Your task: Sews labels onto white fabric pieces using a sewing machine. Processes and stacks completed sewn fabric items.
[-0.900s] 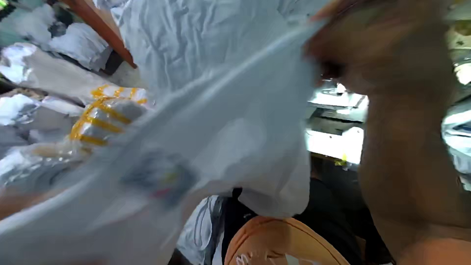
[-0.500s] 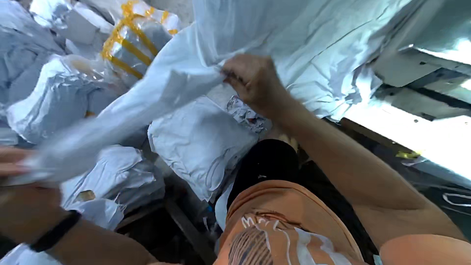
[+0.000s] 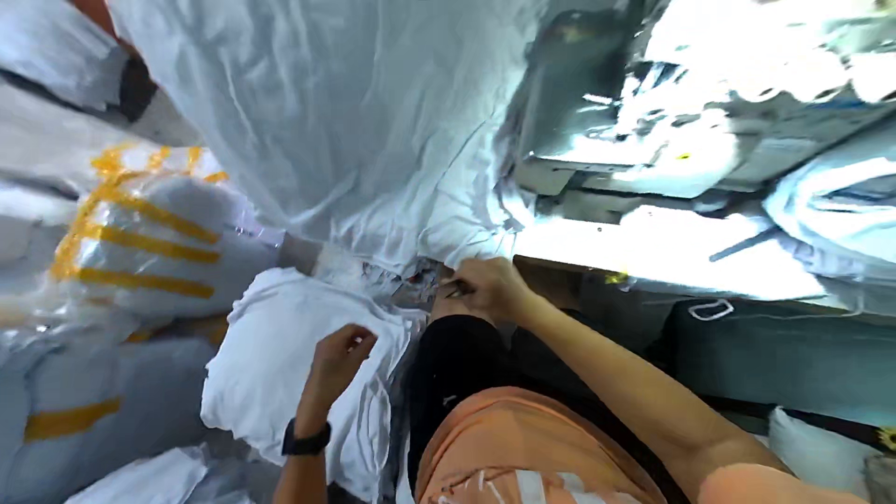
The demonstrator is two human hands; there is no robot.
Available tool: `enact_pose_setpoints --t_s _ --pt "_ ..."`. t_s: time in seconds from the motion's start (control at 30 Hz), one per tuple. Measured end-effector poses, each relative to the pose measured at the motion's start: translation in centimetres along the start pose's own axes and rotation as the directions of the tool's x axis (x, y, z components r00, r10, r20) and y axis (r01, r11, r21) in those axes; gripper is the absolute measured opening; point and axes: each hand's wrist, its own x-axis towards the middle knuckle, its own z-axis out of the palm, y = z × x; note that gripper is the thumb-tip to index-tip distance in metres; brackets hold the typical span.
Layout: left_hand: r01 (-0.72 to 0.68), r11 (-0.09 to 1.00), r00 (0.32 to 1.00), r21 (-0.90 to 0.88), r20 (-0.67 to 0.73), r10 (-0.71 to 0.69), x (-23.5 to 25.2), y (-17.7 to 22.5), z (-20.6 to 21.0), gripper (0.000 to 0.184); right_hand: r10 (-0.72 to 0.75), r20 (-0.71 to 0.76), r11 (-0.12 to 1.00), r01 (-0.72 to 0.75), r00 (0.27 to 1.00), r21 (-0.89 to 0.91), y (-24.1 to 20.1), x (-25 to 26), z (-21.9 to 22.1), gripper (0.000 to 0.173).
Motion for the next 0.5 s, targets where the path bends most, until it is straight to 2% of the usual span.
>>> enact_pose_setpoints --t_s 0.1,0.2,0.27,0.33,0.4,0.47,0.5 --pt "-0.286 0.958 0.953 -0.032 -0.112 0.281 6.2 6.0 2.2 0.023 0.017 -0.347 0.989 -0.067 0.938 -0.131 5.2 -2.1 -3.1 0.013" --pt "-0.464 0.886 0.873 -0.015 -0.18 0.454 11.9 10.6 4.3 0.019 0.122 -0.491 0.954 -0.238 0.863 -0.18 7.7 -3.2 -3.5 0.015" --pt "-0.555 0.831 0.813 0.043 -0.181 0.553 15.0 12.9 5.1 0.019 0.148 -0.517 0.939 -0.283 0.843 -0.193 7.2 -2.7 -3.1 0.011" --pt "-0.551 0.827 0.822 0.108 -0.098 0.56 17.2 15.2 5.2 0.029 0.113 -0.541 0.938 -0.268 0.833 -0.217 6.6 -1.7 -2.5 0.011" --pt "-0.536 0.822 0.835 0.194 -0.02 0.55 19.6 17.3 5.3 0.038 0.099 -0.54 0.924 -0.279 0.836 -0.262 5.7 -0.1 -1.8 0.02" --pt "-0.506 0.815 0.86 0.282 0.088 0.503 21.2 19.0 5.2 0.036 0.254 -0.473 0.857 -0.423 0.844 -0.295 4.2 2.0 -1.1 0.03" --pt "-0.508 0.793 0.86 0.337 0.135 0.493 21.6 19.5 5.0 0.03 0.374 -0.416 0.809 -0.511 0.829 -0.291 3.4 2.9 -1.1 0.026"
